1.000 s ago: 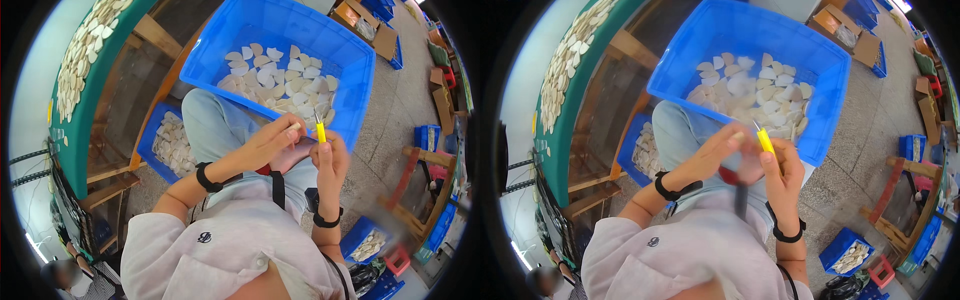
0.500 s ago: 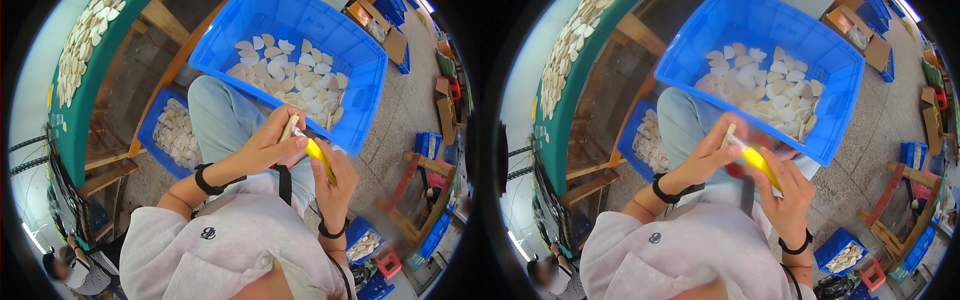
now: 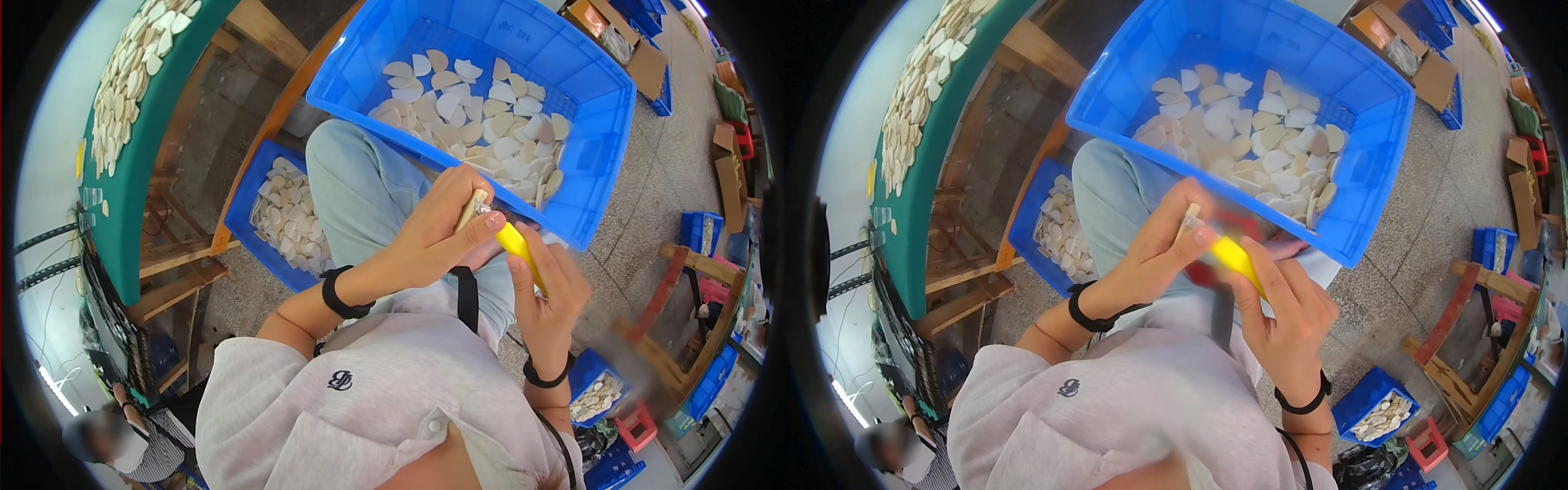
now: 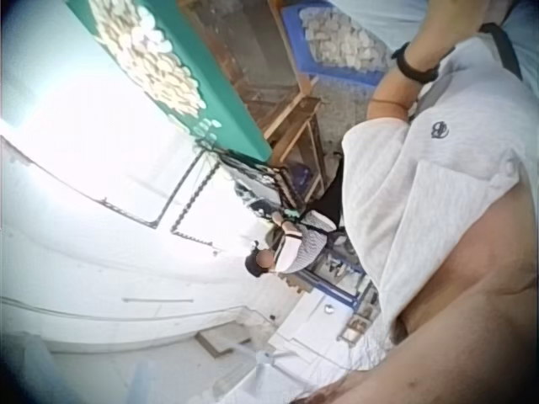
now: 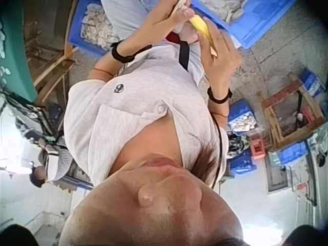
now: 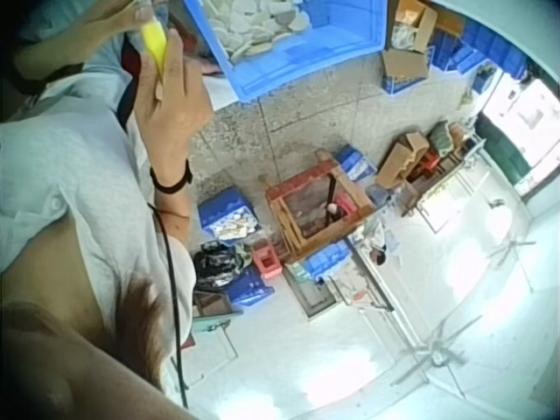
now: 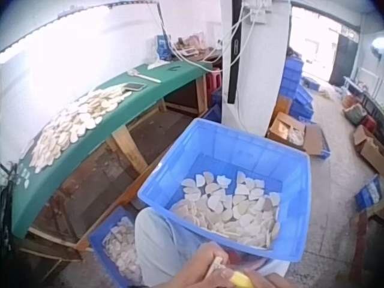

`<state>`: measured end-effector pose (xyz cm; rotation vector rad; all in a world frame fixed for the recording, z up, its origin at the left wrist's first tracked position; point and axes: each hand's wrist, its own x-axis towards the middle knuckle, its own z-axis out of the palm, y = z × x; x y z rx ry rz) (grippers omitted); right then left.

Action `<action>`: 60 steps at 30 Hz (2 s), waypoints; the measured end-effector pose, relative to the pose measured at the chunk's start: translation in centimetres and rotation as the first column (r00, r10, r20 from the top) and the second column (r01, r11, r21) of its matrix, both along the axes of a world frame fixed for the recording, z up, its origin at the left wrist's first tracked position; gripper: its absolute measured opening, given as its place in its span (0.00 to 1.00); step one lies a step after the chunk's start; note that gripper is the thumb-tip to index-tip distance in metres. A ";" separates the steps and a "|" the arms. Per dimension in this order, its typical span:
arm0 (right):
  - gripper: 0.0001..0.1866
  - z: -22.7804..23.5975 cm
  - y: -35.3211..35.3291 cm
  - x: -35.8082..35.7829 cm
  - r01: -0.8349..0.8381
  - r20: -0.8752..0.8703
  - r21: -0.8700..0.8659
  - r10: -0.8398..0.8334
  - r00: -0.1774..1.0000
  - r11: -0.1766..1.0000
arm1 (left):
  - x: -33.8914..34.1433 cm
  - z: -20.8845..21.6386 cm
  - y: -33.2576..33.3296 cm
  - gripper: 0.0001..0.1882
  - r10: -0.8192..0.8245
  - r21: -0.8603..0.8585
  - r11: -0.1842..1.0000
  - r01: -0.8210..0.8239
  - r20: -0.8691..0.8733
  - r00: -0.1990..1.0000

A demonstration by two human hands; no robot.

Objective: Scraping and cleaning small white objects using a utility knife to remove excess material.

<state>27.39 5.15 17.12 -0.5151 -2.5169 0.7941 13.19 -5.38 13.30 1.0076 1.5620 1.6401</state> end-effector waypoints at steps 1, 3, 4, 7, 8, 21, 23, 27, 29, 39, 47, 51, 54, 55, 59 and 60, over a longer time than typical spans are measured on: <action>0.18 0.0 0.0 0.0 0.001 0.000 -0.001 -0.001 1.000 1.000 | 0.0 0.0 0.0 0.13 -0.001 -0.001 1.000 0.001 0.000 1.000; 0.18 -0.1 0.1 0.0 -0.006 0.001 0.031 0.006 1.000 1.000 | -0.1 -0.1 0.1 0.13 0.045 0.024 0.999 -0.043 -0.087 0.995; 0.18 -0.2 0.0 -0.1 -0.007 0.001 0.029 0.007 1.000 1.000 | -0.2 -0.3 0.2 0.13 0.046 0.022 0.999 -0.044 -0.088 0.995; 0.18 -0.5 -0.2 -0.3 0.040 -0.010 0.105 -0.039 0.999 0.994 | -0.3 -0.5 0.4 0.13 0.103 0.033 0.995 -0.098 -0.260 0.960; 0.19 -0.6 -0.2 -0.4 0.053 -0.014 0.107 -0.052 0.999 0.993 | -0.3 -0.3 0.5 0.13 0.101 0.019 0.995 -0.099 -0.224 0.969; 0.17 0.1 0.4 -0.3 -0.008 0.017 0.005 0.008 1.000 1.000 | 0.0 -0.5 0.5 0.13 0.069 0.027 0.997 -0.069 0.010 0.998; 0.17 0.2 0.4 -0.2 -0.008 0.030 0.050 0.007 1.000 0.999 | 0.0 -0.7 0.5 0.13 0.074 0.038 0.997 -0.074 0.012 0.997; 0.18 0.2 0.3 -0.2 -0.011 0.039 0.142 0.005 0.999 0.990 | -0.1 -0.6 0.4 0.14 0.079 0.027 0.997 -0.079 -0.017 0.997; 0.19 0.2 0.3 -0.3 -0.011 0.038 0.151 0.005 0.999 0.989 | -0.1 -0.6 0.5 0.15 0.086 0.033 0.996 -0.085 -0.030 0.996; 0.15 -0.6 0.1 -0.8 0.158 0.017 -0.073 -0.157 0.987 0.985 | -0.2 -1.2 0.2 0.16 0.085 -0.097 0.995 -0.039 0.532 0.842; 0.13 0.0 0.1 -0.4 0.161 0.024 -0.185 -0.159 0.987 0.969 | -1.1 -0.8 0.9 0.22 -0.124 0.097 0.992 0.083 0.874 0.469; 0.14 0.2 -0.1 -0.5 0.126 0.069 -0.207 -0.114 0.991 0.970 | -1.0 -0.6 0.8 0.25 -0.120 0.105 0.993 0.061 0.922 0.369; 0.14 -0.1 -0.2 -0.6 0.076 0.017 -0.189 -0.074 0.997 0.979 | -0.9 -0.2 0.5 0.21 -0.043 0.026 0.999 0.046 0.905 0.423; 0.14 -0.1 -0.2 -0.7 0.077 0.016 -0.188 -0.076 0.997 0.979 | -0.8 -0.3 0.5 0.21 -0.045 0.027 0.999 0.047 0.905 0.423; 0.14 -0.2 -0.2 -0.9 0.028 0.019 -0.160 -0.025 1.000 0.987 | -0.1 0.1 0.5 0.14 0.023 -0.049 0.999 0.008 0.596 0.803; 0.14 -0.2 -0.2 -0.9 0.029 0.025 -0.152 -0.025 0.999 0.988 | -0.1 0.4 0.6 0.12 0.001 -0.015 1.000 0.010 0.568 0.823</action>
